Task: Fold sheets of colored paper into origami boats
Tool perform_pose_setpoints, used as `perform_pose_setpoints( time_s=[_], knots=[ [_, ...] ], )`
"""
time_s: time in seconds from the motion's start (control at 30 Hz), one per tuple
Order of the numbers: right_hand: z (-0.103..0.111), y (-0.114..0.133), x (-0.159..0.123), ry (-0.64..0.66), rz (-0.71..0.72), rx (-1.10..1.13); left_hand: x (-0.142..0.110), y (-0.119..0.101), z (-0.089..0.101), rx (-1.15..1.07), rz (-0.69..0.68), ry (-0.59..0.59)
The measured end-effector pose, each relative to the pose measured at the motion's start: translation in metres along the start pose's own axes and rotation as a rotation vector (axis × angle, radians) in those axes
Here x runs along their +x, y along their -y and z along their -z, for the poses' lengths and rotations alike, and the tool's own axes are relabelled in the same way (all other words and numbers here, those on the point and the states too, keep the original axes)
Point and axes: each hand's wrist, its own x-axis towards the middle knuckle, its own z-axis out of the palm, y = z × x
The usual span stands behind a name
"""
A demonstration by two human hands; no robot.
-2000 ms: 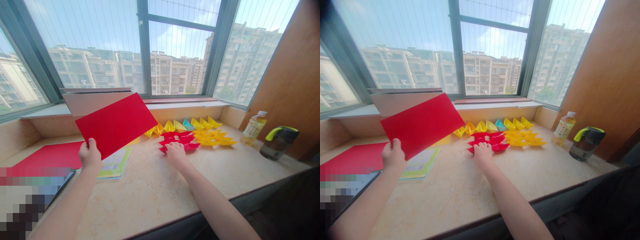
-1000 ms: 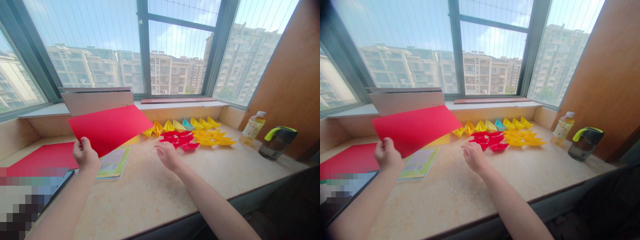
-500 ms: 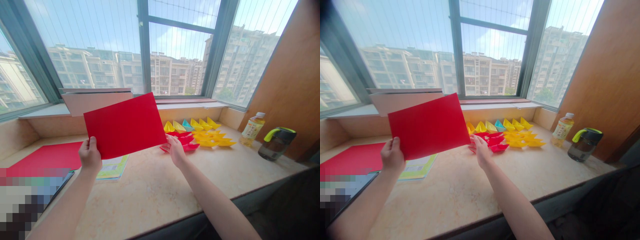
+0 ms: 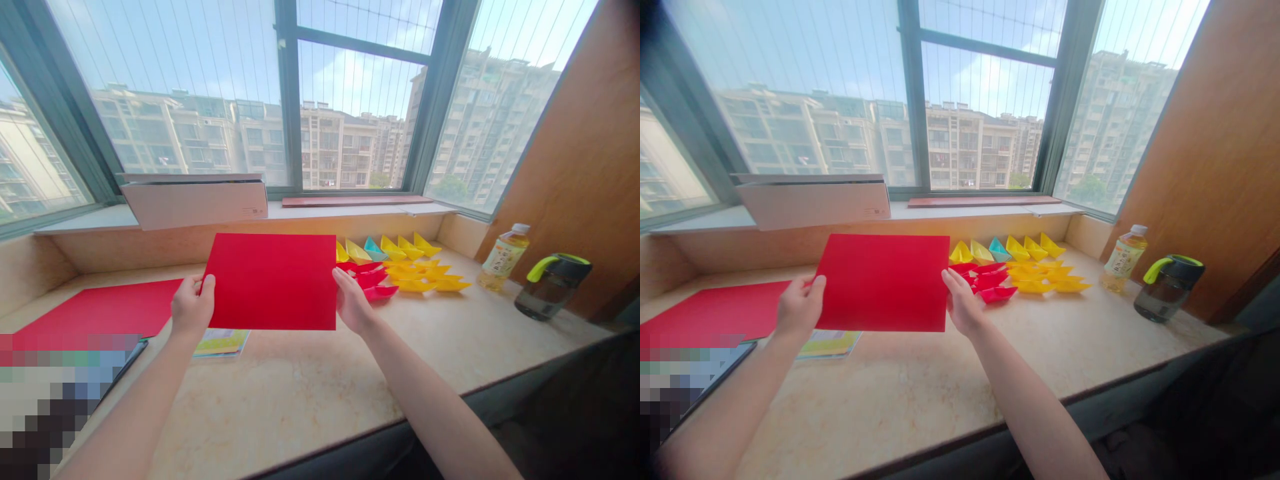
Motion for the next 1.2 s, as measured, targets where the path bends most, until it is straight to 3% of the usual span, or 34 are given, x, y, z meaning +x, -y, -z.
perform_pose_setpoints(
  time_s=[0.1,0.43,0.73,0.83,0.97,1.2],
  knots=[
    [-0.001,-0.009,0.000,0.042,0.023,0.026,0.002,0.002,0.002,0.198,-0.031,0.041],
    [-0.015,-0.005,-0.014,0.237,-0.008,0.016,0.009,0.010,0.007,0.304,-0.023,0.030],
    [-0.019,-0.013,-0.026,0.506,-0.110,-0.177,0.019,0.030,0.014,0.585,-0.043,0.245],
    [-0.020,-0.018,-0.025,0.475,-0.144,-0.220,0.017,0.036,0.012,0.636,-0.066,0.325],
    [-0.020,-0.018,-0.020,0.336,-0.108,-0.223,0.016,0.038,0.008,0.674,-0.105,0.402],
    [-0.019,-0.012,-0.018,0.189,-0.024,-0.240,0.015,0.038,0.004,0.691,-0.160,0.427]
  ],
)
